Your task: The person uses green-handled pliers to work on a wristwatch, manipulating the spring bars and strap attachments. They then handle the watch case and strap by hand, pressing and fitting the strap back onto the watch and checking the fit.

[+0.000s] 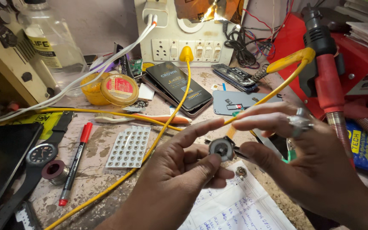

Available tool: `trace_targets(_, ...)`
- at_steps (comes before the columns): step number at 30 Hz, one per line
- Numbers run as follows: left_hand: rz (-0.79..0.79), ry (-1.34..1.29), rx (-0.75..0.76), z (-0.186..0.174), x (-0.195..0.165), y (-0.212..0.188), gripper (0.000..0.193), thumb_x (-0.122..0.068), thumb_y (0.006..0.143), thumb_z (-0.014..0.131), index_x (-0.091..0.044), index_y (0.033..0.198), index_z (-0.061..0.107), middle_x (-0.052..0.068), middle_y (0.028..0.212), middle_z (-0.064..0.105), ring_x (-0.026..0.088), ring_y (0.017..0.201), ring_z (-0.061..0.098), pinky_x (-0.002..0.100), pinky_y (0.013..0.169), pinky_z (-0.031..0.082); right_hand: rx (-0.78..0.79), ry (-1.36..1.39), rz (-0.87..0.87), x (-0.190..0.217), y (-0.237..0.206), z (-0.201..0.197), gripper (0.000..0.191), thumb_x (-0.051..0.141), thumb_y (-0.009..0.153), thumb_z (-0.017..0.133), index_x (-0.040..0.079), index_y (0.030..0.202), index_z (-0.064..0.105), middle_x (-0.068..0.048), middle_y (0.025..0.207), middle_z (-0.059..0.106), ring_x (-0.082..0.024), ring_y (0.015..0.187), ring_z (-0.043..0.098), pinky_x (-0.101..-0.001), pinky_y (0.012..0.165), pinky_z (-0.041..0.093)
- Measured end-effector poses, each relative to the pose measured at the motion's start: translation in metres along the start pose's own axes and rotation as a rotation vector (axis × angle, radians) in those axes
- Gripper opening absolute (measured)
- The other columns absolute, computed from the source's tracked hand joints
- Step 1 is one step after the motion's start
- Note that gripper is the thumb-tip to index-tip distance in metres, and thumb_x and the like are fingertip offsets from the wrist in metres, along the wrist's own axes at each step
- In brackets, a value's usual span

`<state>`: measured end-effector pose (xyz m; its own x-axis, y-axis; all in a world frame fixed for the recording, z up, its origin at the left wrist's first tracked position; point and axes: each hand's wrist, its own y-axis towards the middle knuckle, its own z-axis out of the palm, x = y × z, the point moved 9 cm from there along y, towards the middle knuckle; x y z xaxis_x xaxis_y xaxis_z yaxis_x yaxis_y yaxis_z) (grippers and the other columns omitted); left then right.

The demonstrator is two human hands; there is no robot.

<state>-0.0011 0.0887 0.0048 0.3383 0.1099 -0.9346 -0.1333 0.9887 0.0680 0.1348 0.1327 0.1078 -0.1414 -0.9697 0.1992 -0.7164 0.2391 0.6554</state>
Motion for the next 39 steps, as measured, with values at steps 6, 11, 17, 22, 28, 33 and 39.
trace_targets(6, 0.072, -0.140, 0.048, 0.006, -0.010, 0.001, 0.049, 0.000, 0.091, 0.066, -0.004, 0.139, 0.059, 0.007, 0.097, 0.075, 0.015, 0.093, 0.076, 0.033, 0.084, 0.065, 0.019, 0.358, 0.248, -0.030, -0.010, 0.009, 0.023, 0.006, 0.086, 0.081, 0.004, 0.109, 0.077, -0.008, 0.105, 0.073, -0.016, 0.095, 0.070, -0.0293, 0.081, 0.059)
trace_targets(11, 0.066, -0.143, 0.108, 0.010, -0.011, -0.004, 0.055, 0.000, 0.087, 0.073, -0.002, 0.141, 0.059, 0.009, 0.095, 0.078, 0.012, 0.088, 0.074, 0.030, 0.081, 0.063, 0.047, 0.696, 0.273, -0.042, -0.014, 0.015, 0.022, -0.004, 0.087, 0.076, -0.001, 0.108, 0.075, -0.012, 0.106, 0.076, -0.018, 0.100, 0.073, -0.0344, 0.087, 0.062)
trace_targets(17, 0.061, -0.106, 0.163, 0.015, -0.012, -0.009, 0.058, 0.003, 0.086, 0.079, -0.004, 0.139, 0.056, 0.012, 0.098, 0.078, 0.013, 0.083, 0.072, 0.025, 0.065, 0.056, 0.068, 0.767, 0.280, -0.049, -0.020, 0.017, 0.020, -0.008, 0.089, 0.074, -0.006, 0.109, 0.075, -0.016, 0.105, 0.077, -0.020, 0.099, 0.075, -0.0352, 0.087, 0.064)
trace_targets(22, 0.089, -0.051, 0.083, 0.015, -0.013, -0.006, 0.054, 0.006, 0.074, 0.082, -0.004, 0.118, 0.053, 0.011, 0.093, 0.078, 0.013, 0.089, 0.077, 0.029, 0.081, 0.066, 0.058, 0.863, 0.449, -0.062, -0.032, 0.026, 0.021, -0.008, 0.089, 0.072, -0.007, 0.110, 0.078, -0.019, 0.103, 0.081, -0.023, 0.095, 0.079, -0.0377, 0.085, 0.067)
trace_targets(28, 0.162, -0.011, -0.004, 0.012, -0.020, -0.004, 0.060, 0.003, 0.069, 0.087, -0.008, 0.116, 0.051, 0.013, 0.094, 0.078, 0.014, 0.091, 0.078, 0.032, 0.084, 0.066, 0.044, 0.936, 0.418, -0.054, -0.029, 0.024, 0.018, -0.010, 0.087, 0.075, -0.005, 0.104, 0.074, -0.023, 0.111, 0.077, -0.026, 0.104, 0.076, -0.0396, 0.092, 0.064)
trace_targets(33, 0.290, 0.076, -0.014, 0.010, -0.026, -0.008, 0.059, -0.003, 0.071, 0.089, -0.010, 0.116, 0.051, 0.010, 0.097, 0.078, 0.015, 0.096, 0.079, 0.032, 0.091, 0.066, 0.000, 1.016, 0.356, -0.042, -0.024, 0.029, 0.015, -0.009, 0.087, 0.074, -0.004, 0.101, 0.075, -0.024, 0.113, 0.076, -0.028, 0.107, 0.075, -0.0410, 0.093, 0.063)
trace_targets(39, 0.389, 0.140, -0.030, 0.006, -0.029, -0.014, 0.046, -0.008, 0.075, 0.090, -0.006, 0.107, 0.057, 0.008, 0.102, 0.078, 0.016, 0.106, 0.080, 0.035, 0.095, 0.060, -0.048, 0.934, 0.276, -0.033, -0.021, 0.024, 0.013, -0.009, 0.088, 0.075, -0.002, 0.100, 0.075, -0.023, 0.114, 0.076, -0.026, 0.107, 0.075, -0.0395, 0.092, 0.063)
